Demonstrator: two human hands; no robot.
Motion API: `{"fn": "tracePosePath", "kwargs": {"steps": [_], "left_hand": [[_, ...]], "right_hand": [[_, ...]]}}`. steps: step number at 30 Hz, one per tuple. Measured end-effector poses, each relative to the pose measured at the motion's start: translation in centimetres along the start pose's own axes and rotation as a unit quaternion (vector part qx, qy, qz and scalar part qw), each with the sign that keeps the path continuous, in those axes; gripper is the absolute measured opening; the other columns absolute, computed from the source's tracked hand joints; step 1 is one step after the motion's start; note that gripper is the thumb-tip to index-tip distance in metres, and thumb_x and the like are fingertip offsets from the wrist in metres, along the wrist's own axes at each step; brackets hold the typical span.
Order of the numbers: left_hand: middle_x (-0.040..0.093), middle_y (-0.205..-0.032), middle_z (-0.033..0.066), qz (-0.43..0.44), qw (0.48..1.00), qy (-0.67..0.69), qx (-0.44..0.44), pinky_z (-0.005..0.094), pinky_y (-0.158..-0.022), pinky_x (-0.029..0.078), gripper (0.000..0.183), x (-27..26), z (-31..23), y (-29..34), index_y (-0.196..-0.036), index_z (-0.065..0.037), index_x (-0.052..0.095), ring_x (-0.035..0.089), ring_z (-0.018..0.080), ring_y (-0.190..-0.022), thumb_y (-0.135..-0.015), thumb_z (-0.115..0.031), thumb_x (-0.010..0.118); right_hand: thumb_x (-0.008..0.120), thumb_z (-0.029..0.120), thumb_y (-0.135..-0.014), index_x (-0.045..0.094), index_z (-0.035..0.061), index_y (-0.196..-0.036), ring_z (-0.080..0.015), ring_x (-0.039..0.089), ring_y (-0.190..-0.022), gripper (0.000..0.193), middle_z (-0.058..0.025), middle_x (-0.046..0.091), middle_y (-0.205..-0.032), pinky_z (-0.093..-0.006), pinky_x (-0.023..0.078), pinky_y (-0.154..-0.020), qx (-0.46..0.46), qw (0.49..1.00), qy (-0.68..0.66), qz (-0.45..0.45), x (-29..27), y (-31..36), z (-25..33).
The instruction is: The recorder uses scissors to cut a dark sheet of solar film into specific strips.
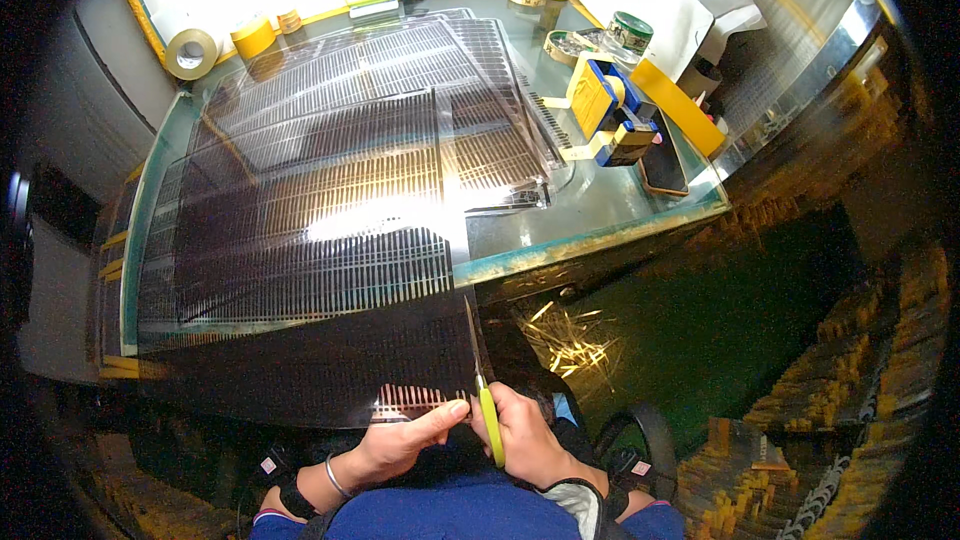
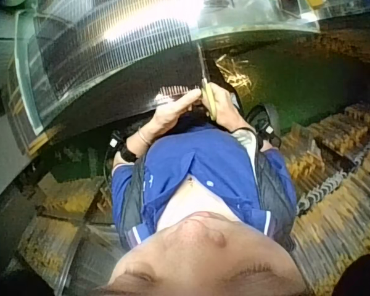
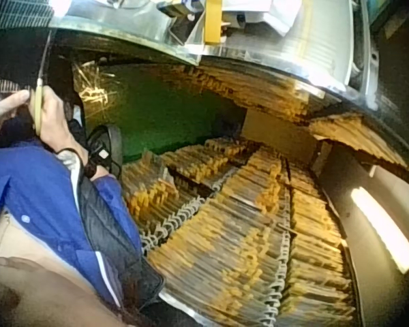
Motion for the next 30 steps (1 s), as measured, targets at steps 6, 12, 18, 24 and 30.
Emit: {"fn": "tracePosePath", "kwargs": {"steps": [6,12,18,24,30], "left_hand": [[0.053,-0.066,-0.0036,0.013,1.0,0.001,0.017,0.0191,-0.05,0.034,0.018,0.1,0.5,-0.2,-0.076,-0.006,0.062,0.044,0.0036,-0.058,-0.084,-0.021,0.059],[0.055,-0.069,-0.0041,0.044,0.998,-0.047,0.008,0.0187,-0.049,0.036,0.017,0.5,1.7,0.2,-0.083,-0.007,0.063,0.045,0.0034,-0.057,-0.085,-0.023,0.059],[0.056,-0.067,-0.0021,0.052,0.996,-0.068,0.004,0.0201,-0.048,0.037,0.019,0.7,1.2,0.1,-0.08,-0.006,0.063,0.046,0.0058,-0.056,-0.081,-0.025,0.063],[0.056,-0.066,-0.0012,0.067,0.993,-0.095,-0.01,0.0203,-0.049,0.038,0.022,1.0,1.4,0.4,-0.079,-0.005,0.063,0.047,0.0066,-0.055,-0.083,-0.027,0.061],[0.056,-0.072,-0.005,0.084,0.991,-0.101,-0.034,0.0189,-0.051,0.037,0.021,0.8,2.7,0.8,-0.088,-0.008,0.064,0.046,0.0035,-0.06,-0.085,-0.028,0.057]], "right_hand": [[0.05,0.019,-0.087,0.049,0.0003,-0.078,-0.0105,0.049,-0.045,0.021,-0.0045,0.05,-0.057,-0.0261,0.038,-0.041,0.045,0.998,-0.051,0.006,0.0,0.4,0.4],[0.05,0.017,-0.086,0.048,-0.0002,-0.077,-0.0087,0.047,-0.051,0.02,-0.0044,0.05,-0.057,-0.027,0.039,-0.045,-0.037,0.998,-0.016,-0.057,-0.6,-0.8,-0.9],[0.049,0.017,-0.088,0.049,0.0004,-0.075,-0.0066,0.045,-0.047,0.022,-0.0016,0.047,-0.053,-0.0253,0.037,-0.042,0.009,0.996,-0.075,-0.037,-0.8,-0.6,0.6],[0.049,0.019,-0.089,0.048,0.0008,-0.073,-0.0069,0.046,-0.046,0.024,-0.0016,0.049,-0.052,-0.025,0.037,-0.042,-0.033,0.998,-0.025,-0.056,-1.0,-0.9,0.7],[0.049,0.02,-0.089,0.048,0.0007,-0.073,-0.0073,0.046,-0.048,0.025,-0.0024,0.049,-0.053,-0.0254,0.038,-0.044,-0.081,0.994,0.035,-0.066,-1.4,-1.6,1.2]]}}
Point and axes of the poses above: each hand's wrist, its own y-axis away from the middle knuckle, its own x-axis out of the palm, z = x × y, the point moved 3 cm from there along -y, towards the middle knuckle
